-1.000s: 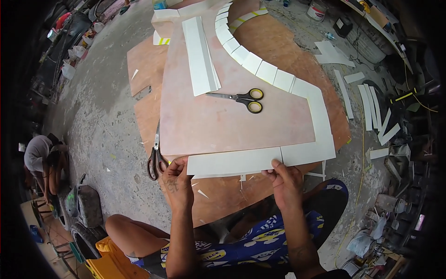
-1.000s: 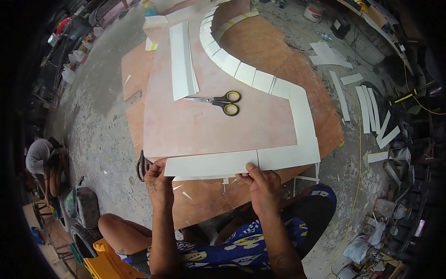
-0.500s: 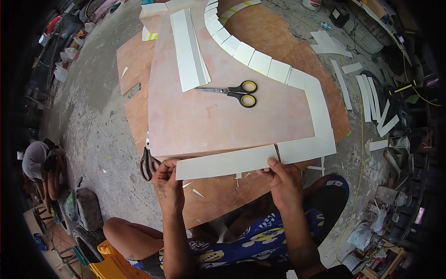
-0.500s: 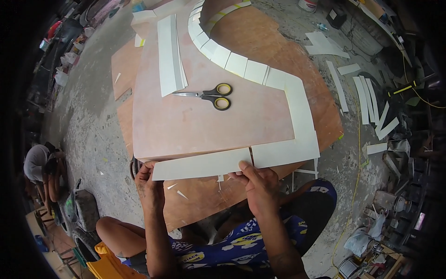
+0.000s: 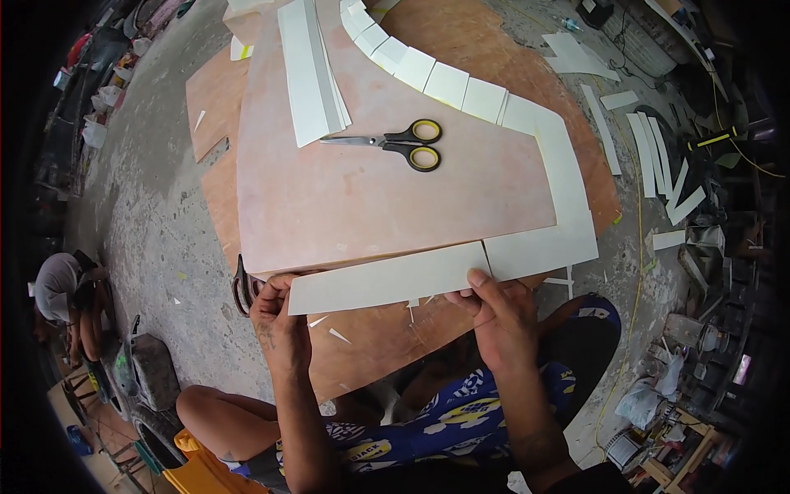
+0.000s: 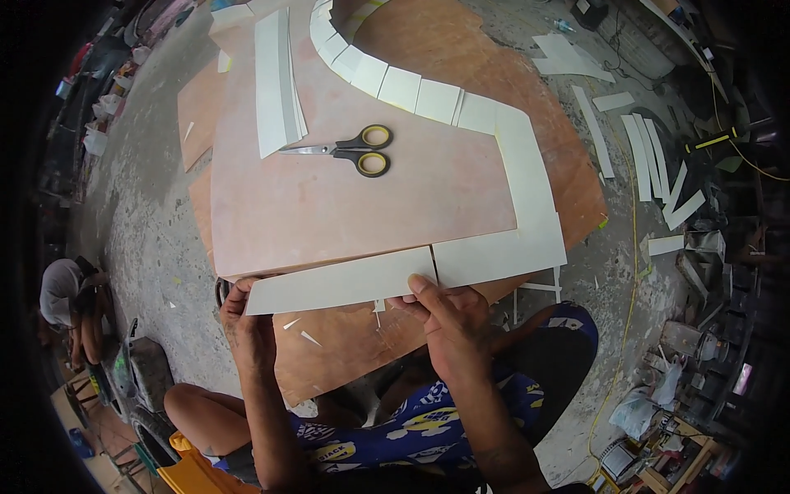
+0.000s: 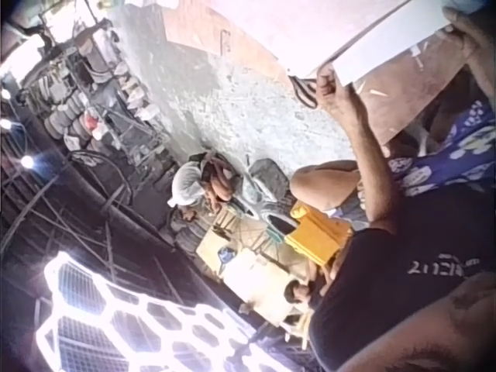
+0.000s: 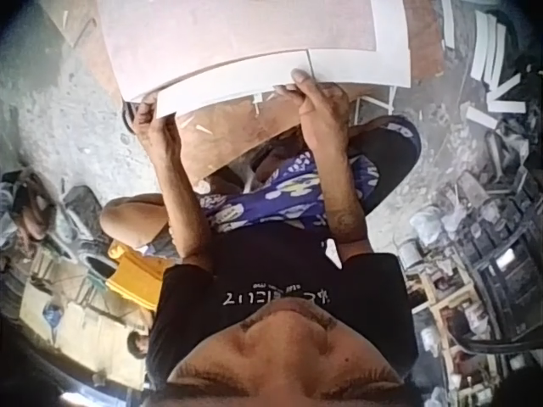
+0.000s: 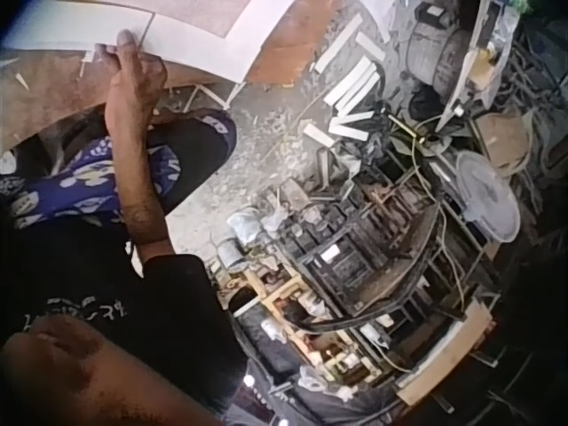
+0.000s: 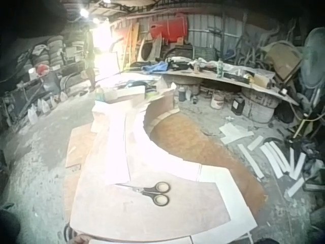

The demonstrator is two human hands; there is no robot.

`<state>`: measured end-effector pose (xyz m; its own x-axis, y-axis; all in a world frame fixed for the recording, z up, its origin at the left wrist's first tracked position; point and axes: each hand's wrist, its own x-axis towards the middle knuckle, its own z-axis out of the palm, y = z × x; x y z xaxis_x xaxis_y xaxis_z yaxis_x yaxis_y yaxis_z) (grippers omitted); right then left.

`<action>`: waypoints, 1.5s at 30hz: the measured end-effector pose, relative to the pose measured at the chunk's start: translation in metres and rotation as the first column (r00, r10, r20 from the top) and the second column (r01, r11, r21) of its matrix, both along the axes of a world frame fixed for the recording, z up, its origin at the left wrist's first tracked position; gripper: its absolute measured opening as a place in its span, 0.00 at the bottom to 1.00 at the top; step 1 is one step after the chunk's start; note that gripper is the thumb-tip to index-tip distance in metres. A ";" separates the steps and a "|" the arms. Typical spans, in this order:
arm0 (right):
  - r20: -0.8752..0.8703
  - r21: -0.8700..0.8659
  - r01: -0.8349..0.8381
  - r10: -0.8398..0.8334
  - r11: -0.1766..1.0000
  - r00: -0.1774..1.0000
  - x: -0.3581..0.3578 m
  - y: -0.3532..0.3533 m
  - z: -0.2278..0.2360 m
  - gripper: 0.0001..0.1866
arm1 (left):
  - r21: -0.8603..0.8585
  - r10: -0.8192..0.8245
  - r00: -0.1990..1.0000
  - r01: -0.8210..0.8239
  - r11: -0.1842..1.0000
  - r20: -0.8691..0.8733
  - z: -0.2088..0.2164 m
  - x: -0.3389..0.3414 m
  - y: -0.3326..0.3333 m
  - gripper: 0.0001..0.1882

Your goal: Applying and trimming white foam strips onto a car body panel model.

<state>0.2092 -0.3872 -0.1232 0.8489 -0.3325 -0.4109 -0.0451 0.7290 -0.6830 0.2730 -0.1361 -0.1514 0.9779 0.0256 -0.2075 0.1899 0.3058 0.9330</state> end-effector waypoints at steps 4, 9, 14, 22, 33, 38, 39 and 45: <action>-0.014 -0.036 -0.017 0.017 0.999 1.000 0.001 0.001 0.000 0.03 | -0.001 0.011 1.000 -0.011 1.000 0.002 0.002 0.000 -0.001 0.05; -0.025 -0.037 -0.015 0.015 0.999 1.000 0.003 0.000 0.005 0.03 | -0.028 0.015 1.000 -0.015 0.999 0.003 0.005 0.000 -0.002 0.04; -0.020 -0.033 -0.024 0.023 0.999 1.000 0.002 0.000 0.004 0.03 | 0.010 -0.008 1.000 0.008 1.000 0.007 0.003 0.000 0.002 0.07; -0.023 0.018 -0.004 0.005 1.000 1.000 -0.002 -0.001 0.002 0.03 | 0.014 -0.022 1.000 0.022 1.000 -0.002 0.000 0.001 0.005 0.07; -0.044 0.024 0.003 -0.002 1.000 0.999 0.002 -0.002 0.007 0.02 | 0.024 -0.022 1.000 0.022 0.999 -0.010 0.006 0.000 0.002 0.06; -0.042 0.017 -0.003 0.004 1.000 0.999 0.002 -0.003 0.006 0.02 | 0.026 -0.019 1.000 0.020 0.999 -0.014 0.007 0.000 0.001 0.06; -0.045 0.020 -0.001 0.002 1.000 0.999 0.002 -0.003 0.006 0.02 | 0.027 -0.018 1.000 0.019 0.999 -0.014 0.007 0.000 0.001 0.06; -0.056 0.004 -0.007 0.007 1.000 0.998 0.002 -0.003 0.007 0.01 | 0.031 -0.018 1.000 0.018 0.999 -0.013 0.006 0.000 0.001 0.07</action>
